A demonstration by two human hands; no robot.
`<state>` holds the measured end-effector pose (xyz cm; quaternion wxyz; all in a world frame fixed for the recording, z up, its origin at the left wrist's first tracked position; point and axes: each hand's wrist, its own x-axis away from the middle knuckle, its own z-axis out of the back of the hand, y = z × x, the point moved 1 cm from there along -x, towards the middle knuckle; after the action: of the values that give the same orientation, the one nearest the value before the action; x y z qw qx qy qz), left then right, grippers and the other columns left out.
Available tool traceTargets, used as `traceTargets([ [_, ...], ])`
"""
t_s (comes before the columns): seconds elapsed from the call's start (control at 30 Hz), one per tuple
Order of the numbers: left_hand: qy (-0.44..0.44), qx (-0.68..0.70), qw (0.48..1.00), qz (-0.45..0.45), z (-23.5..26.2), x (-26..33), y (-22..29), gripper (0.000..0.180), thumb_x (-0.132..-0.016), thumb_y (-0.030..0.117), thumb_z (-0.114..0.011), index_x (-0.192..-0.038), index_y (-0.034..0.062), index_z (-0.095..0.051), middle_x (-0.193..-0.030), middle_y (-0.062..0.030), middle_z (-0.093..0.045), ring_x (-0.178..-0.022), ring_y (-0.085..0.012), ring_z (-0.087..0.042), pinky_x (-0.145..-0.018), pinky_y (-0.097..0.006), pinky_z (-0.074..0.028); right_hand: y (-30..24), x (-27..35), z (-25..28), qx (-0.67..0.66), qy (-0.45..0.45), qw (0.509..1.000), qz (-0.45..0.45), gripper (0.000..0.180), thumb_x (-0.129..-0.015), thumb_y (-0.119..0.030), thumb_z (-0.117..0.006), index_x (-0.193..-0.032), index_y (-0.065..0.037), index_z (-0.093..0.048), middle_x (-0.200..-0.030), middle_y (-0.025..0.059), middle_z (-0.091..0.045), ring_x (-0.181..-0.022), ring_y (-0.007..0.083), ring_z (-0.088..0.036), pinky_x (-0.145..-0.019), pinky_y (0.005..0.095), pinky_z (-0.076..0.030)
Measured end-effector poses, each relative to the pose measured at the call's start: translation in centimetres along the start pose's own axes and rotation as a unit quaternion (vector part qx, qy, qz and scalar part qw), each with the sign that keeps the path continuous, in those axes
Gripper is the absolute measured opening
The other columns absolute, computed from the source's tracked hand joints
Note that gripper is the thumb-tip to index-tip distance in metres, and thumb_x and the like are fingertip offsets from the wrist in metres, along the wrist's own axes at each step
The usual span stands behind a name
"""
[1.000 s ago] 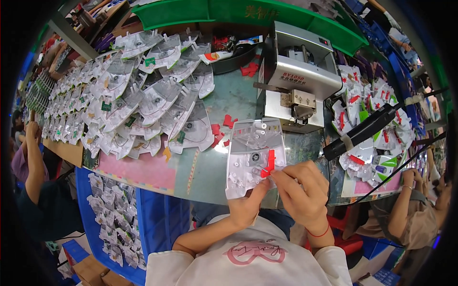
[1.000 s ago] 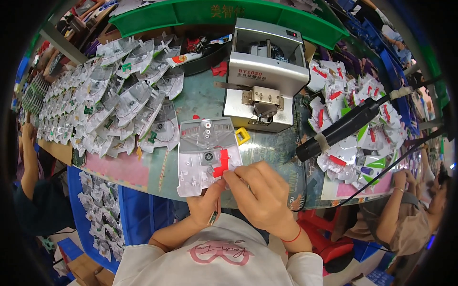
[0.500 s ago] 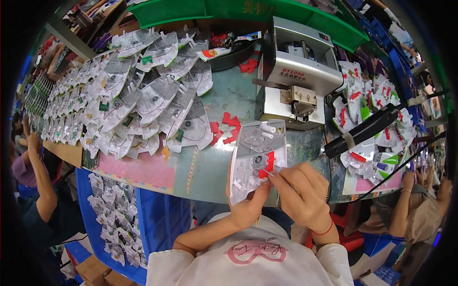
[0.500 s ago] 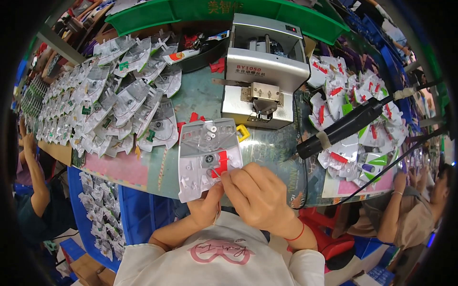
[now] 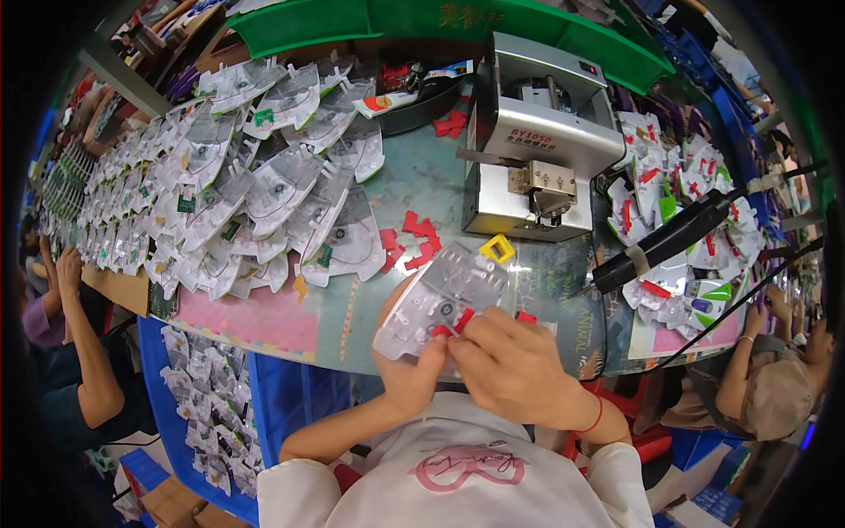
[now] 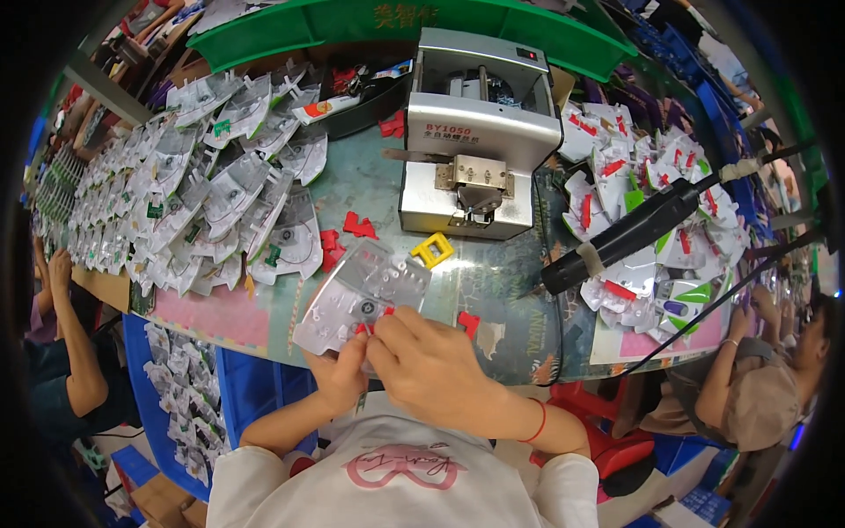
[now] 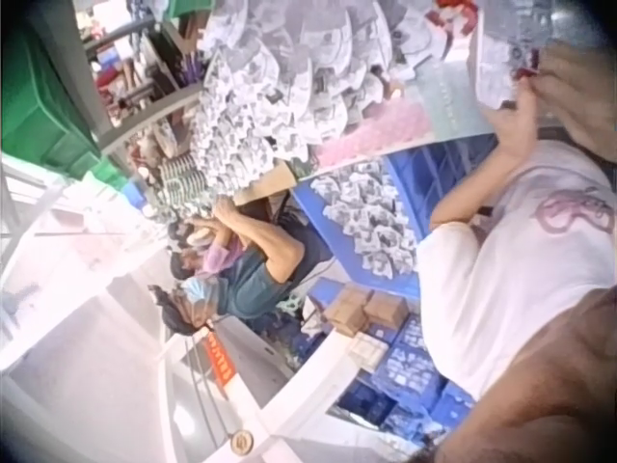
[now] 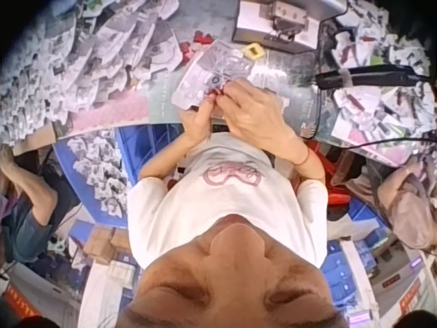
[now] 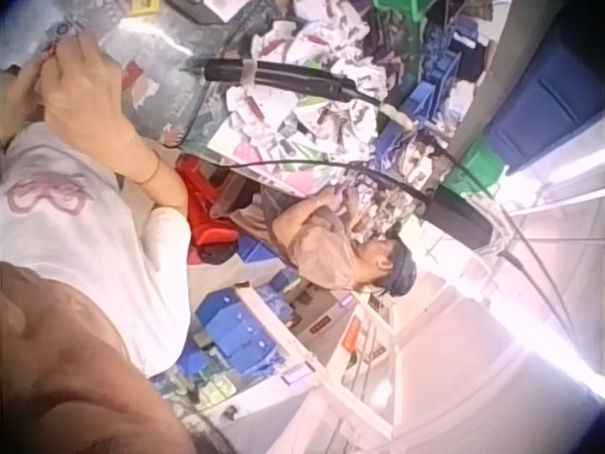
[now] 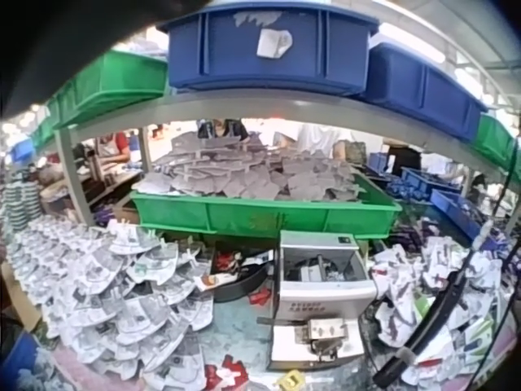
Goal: The person assembles toy components by inserting small plastic parts into plastic casings, attaching cover plates, and fastening the pieces together using an electric screwdriver.
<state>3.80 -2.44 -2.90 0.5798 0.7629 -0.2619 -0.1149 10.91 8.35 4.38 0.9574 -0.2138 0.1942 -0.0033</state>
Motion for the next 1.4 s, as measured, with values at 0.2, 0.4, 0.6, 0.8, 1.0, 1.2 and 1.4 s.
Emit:
traceTargets([
  [0.2,-0.024,-0.013,0.994,0.107,4.5,0.4,1.3,0.060,-0.059,0.001,-0.056,-0.117,-0.0026,-0.039,-0.101,-0.0116,-0.052,-0.089,-0.0187,-0.054,-0.079,-0.032,-0.044,1.2,-0.7,0.2,-0.136,-0.060,0.989,-0.012,0.023,-0.063,0.001,-0.060,-0.086,-0.001,-0.058,-0.075,0.0077,-0.054,-0.066,0.0204,-0.055,-0.052,0.0275,-0.044],
  [0.4,-0.105,0.024,0.974,0.201,5.9,1.3,1.8,0.042,-0.060,0.000,-0.058,-0.101,-0.0058,-0.050,-0.085,-0.0086,-0.057,-0.073,-0.0132,-0.056,-0.062,-0.027,-0.046,4.9,-4.1,-0.9,-0.142,0.024,0.987,-0.073,0.019,-0.072,0.003,-0.058,-0.090,-0.001,-0.058,-0.072,0.0121,-0.055,-0.055,0.0253,-0.055,-0.049,0.0320,-0.044],
  [0.6,-0.148,0.026,0.951,0.269,5.9,1.4,1.9,0.033,-0.059,0.001,-0.058,-0.092,-0.0058,-0.054,-0.079,-0.0070,-0.058,-0.068,-0.0106,-0.055,-0.057,-0.025,-0.044,5.6,-7.2,-6.0,0.118,-0.045,0.991,-0.051,0.023,-0.066,0.001,-0.055,-0.089,0.001,-0.051,-0.082,0.0161,-0.053,-0.061,0.0304,-0.060,-0.052,0.0374,-0.049],
  [0.8,-0.180,-0.001,0.950,0.256,6.5,1.6,1.7,0.036,-0.061,0.000,-0.056,-0.096,-0.0055,-0.054,-0.080,-0.0068,-0.059,-0.066,-0.0110,-0.054,-0.057,-0.025,-0.044,5.5,-7.9,-6.8,0.162,-0.066,0.984,-0.029,0.017,-0.068,-0.002,-0.053,-0.085,-0.006,-0.051,-0.076,0.0112,-0.052,-0.060,0.0285,-0.058,-0.050,0.0379,-0.044],
  [1.0,-0.169,0.046,0.939,0.295,5.7,1.7,3.3,0.040,-0.061,-0.001,-0.055,-0.100,-0.0052,-0.053,-0.088,-0.0081,-0.058,-0.076,-0.0119,-0.055,-0.063,-0.025,-0.044,5.9,-6.7,-5.7,0.158,-0.042,0.986,-0.009,0.017,-0.068,-0.003,-0.052,-0.084,-0.006,-0.053,-0.068,0.0098,-0.051,-0.063,0.0283,-0.057,-0.052,0.0380,-0.044],
  [1.2,-0.152,0.054,0.937,0.309,5.0,1.0,3.9,0.044,-0.061,0.000,-0.055,-0.104,-0.0045,-0.051,-0.093,-0.0090,-0.059,-0.083,-0.0146,-0.057,-0.073,-0.026,-0.046,5.3,-4.9,-1.3,-0.133,0.063,0.987,-0.069,0.014,-0.069,0.004,-0.062,-0.082,-0.001,-0.062,-0.074,0.0102,-0.062,-0.062,0.0180,-0.060,-0.053,0.0246,-0.046],
  [1.4,-0.297,0.089,0.893,0.325,1.9,0.0,6.9,0.049,-0.062,0.004,-0.054,-0.111,-0.0029,-0.048,-0.100,-0.0089,-0.057,-0.089,-0.0142,-0.057,-0.079,-0.027,-0.045,3.1,-2.9,3.9,-0.310,-0.007,0.951,-0.012,0.014,-0.064,0.001,-0.066,-0.076,-0.006,-0.066,-0.084,0.0075,-0.063,-0.073,0.0168,-0.058,-0.054,0.0234,-0.043],
])
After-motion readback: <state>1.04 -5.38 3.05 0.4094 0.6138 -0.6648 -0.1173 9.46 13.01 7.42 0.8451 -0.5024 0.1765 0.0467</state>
